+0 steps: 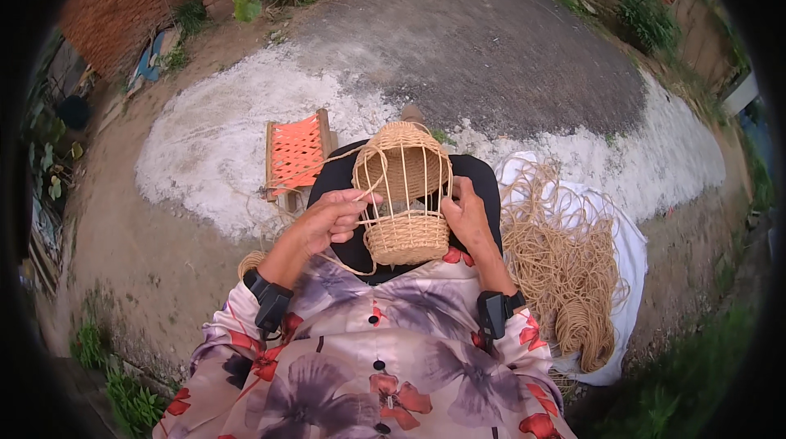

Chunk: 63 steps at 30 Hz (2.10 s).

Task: Weaving a small basket from wicker or bamboo strips by hand.

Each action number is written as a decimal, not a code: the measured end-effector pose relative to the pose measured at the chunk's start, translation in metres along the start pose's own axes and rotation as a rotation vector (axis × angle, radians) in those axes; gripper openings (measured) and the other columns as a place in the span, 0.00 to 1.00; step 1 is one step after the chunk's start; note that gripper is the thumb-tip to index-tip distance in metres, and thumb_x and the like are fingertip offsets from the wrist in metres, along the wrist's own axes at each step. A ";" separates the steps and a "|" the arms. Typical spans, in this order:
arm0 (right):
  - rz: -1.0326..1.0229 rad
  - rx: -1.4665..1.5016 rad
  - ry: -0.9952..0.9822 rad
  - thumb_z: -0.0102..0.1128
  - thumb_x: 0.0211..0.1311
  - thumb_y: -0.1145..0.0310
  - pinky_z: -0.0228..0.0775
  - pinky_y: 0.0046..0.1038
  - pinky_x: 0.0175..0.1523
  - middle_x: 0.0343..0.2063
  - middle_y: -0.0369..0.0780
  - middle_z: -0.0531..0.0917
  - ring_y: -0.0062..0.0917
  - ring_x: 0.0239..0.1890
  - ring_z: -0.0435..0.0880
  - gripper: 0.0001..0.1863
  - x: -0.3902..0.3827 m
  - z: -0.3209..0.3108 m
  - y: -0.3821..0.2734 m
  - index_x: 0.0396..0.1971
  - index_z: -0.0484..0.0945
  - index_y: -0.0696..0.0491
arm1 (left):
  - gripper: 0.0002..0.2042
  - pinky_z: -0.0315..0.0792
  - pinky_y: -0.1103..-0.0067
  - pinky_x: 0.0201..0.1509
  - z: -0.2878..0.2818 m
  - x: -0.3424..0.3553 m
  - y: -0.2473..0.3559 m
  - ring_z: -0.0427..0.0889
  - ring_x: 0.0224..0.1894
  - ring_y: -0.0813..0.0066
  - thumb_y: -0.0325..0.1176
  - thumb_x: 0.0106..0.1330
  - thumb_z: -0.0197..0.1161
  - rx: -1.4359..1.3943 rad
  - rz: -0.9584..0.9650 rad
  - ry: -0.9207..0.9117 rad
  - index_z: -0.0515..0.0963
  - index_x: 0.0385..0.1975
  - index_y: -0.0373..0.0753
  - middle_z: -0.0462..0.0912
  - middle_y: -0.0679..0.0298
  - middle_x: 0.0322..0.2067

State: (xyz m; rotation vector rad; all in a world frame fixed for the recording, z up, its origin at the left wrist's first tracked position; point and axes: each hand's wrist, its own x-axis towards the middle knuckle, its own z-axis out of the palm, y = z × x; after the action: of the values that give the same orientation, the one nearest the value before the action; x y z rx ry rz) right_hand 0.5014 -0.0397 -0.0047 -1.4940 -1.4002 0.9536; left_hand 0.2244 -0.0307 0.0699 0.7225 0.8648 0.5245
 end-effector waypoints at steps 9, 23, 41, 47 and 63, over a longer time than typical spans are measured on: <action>-0.064 -0.146 0.181 0.53 0.56 0.78 0.73 0.31 0.43 0.30 0.44 0.78 0.32 0.36 0.80 0.12 -0.015 -0.003 -0.051 0.41 0.76 0.55 | 0.19 0.49 0.88 0.16 0.010 0.021 0.005 0.52 0.15 0.92 0.41 0.69 0.58 0.348 0.152 0.063 0.76 0.52 0.34 0.57 0.81 0.17; -0.268 -0.335 0.069 0.56 0.52 0.74 0.72 0.35 0.42 0.34 0.43 0.77 0.38 0.36 0.80 0.19 -0.012 0.020 -0.093 0.47 0.75 0.53 | 0.11 0.68 0.87 0.28 -0.029 -0.002 -0.019 0.70 0.23 0.88 0.41 0.69 0.58 -0.035 0.241 0.170 0.76 0.36 0.38 0.73 0.74 0.24; 0.007 0.220 0.148 0.54 0.50 0.81 0.66 0.16 0.34 0.28 0.35 0.74 0.13 0.29 0.72 0.19 0.010 0.026 -0.021 0.45 0.66 0.58 | 0.10 0.76 0.84 0.29 0.007 0.047 0.011 0.80 0.26 0.84 0.32 0.65 0.61 0.450 0.350 0.239 0.82 0.40 0.34 0.82 0.66 0.25; 0.007 0.246 0.152 0.57 0.51 0.80 0.65 0.15 0.32 0.27 0.33 0.74 0.11 0.26 0.71 0.19 0.009 0.028 -0.013 0.45 0.67 0.56 | 0.10 0.74 0.75 0.34 0.015 0.055 0.008 0.81 0.26 0.74 0.35 0.59 0.64 1.008 0.563 0.469 0.83 0.38 0.39 0.85 0.60 0.26; -0.012 0.273 0.164 0.57 0.51 0.80 0.63 0.15 0.31 0.26 0.33 0.74 0.11 0.24 0.69 0.20 0.008 0.031 -0.011 0.45 0.66 0.55 | 0.10 0.75 0.72 0.36 0.011 0.059 -0.001 0.83 0.28 0.69 0.33 0.56 0.62 0.840 0.441 0.503 0.79 0.38 0.43 0.83 0.62 0.24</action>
State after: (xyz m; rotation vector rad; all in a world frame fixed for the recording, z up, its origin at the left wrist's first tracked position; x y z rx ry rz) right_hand 0.4689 -0.0295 -0.0051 -1.3248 -1.1127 0.9503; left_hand 0.2660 0.0047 0.0452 1.6141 1.4327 0.7555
